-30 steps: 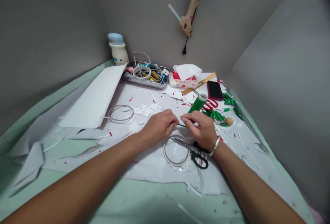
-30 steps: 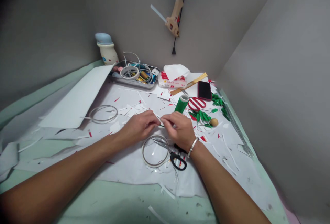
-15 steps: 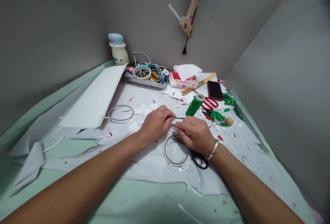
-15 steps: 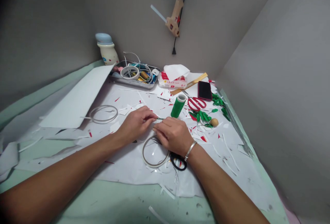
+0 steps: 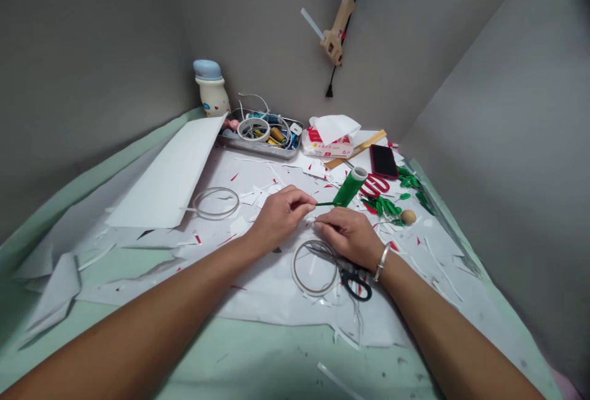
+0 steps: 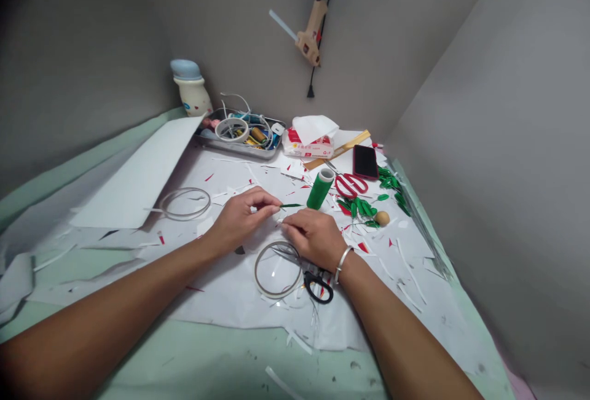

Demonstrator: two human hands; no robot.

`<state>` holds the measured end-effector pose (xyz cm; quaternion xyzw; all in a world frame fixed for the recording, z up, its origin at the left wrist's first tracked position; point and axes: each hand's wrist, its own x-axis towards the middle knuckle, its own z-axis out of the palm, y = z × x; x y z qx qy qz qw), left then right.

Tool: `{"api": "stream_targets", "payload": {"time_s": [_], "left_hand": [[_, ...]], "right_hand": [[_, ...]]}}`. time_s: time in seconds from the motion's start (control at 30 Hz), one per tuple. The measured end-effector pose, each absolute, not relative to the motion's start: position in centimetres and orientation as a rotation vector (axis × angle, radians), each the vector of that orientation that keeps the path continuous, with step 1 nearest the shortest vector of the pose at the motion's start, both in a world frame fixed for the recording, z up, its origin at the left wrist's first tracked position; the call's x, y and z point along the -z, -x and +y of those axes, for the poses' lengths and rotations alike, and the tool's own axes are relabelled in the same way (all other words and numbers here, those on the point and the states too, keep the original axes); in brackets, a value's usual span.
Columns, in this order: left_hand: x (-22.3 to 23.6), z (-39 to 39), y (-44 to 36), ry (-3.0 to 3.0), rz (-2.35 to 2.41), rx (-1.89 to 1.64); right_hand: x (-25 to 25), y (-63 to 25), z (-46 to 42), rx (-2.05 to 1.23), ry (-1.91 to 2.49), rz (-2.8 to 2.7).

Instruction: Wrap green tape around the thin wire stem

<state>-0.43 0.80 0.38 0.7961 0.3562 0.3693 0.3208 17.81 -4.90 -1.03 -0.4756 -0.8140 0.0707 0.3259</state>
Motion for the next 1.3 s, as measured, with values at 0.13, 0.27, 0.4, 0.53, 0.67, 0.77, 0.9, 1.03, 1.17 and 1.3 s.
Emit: {"api": "stream_targets", "payload": {"time_s": [0.13, 0.27, 0.4, 0.53, 0.67, 0.77, 0.9, 1.03, 1.17, 1.3], "left_hand": [[0.2, 0.8, 0.4, -2.256, 1.013, -0.902], [0.5, 0.5, 0.5, -2.461, 0.961, -0.78], [0.4, 0.3, 0.5, -2.548, 0.875, -0.696], [0.1, 0.2, 0.4, -2.433, 0.751, -0.714], [-0.2, 0.4, 0.3, -2.223, 0.788, -0.803], [-0.1, 0.7, 0.3, -2.145, 0.854, -0.868], [-0.1, 0.8, 0.4, -2.147, 0.936, -0.919], [-0.1, 0.6, 0.4, -2.159, 0.999, -0.903], [0.0, 0.7, 0.4, -2.251, 0.976, -0.903], [0.2, 0.7, 0.5, -2.355, 0.988, -0.847]], "right_hand": [[0.4, -17.0, -5.5, 0.034, 1.188, -2.23], [0.0, -17.5, -5.3, 0.101, 1.203, -2.13], [0.0, -18.1, -4.8, -0.062, 1.218, -1.994], [0.5, -18.8, -4.2, -0.248, 1.298, -1.818], [1.1, -19.2, -4.0, -0.348, 1.343, -1.818], [1.3, -18.7, -4.3, -0.314, 1.326, -1.934], [1.0, -17.5, -5.0, -0.169, 1.279, -2.131], [0.7, -16.9, -5.5, 0.059, 1.264, -2.259], [0.6, -17.0, -5.7, 0.192, 1.287, -2.297], [0.4, -17.0, -5.7, 0.201, 1.245, -2.284]]}}
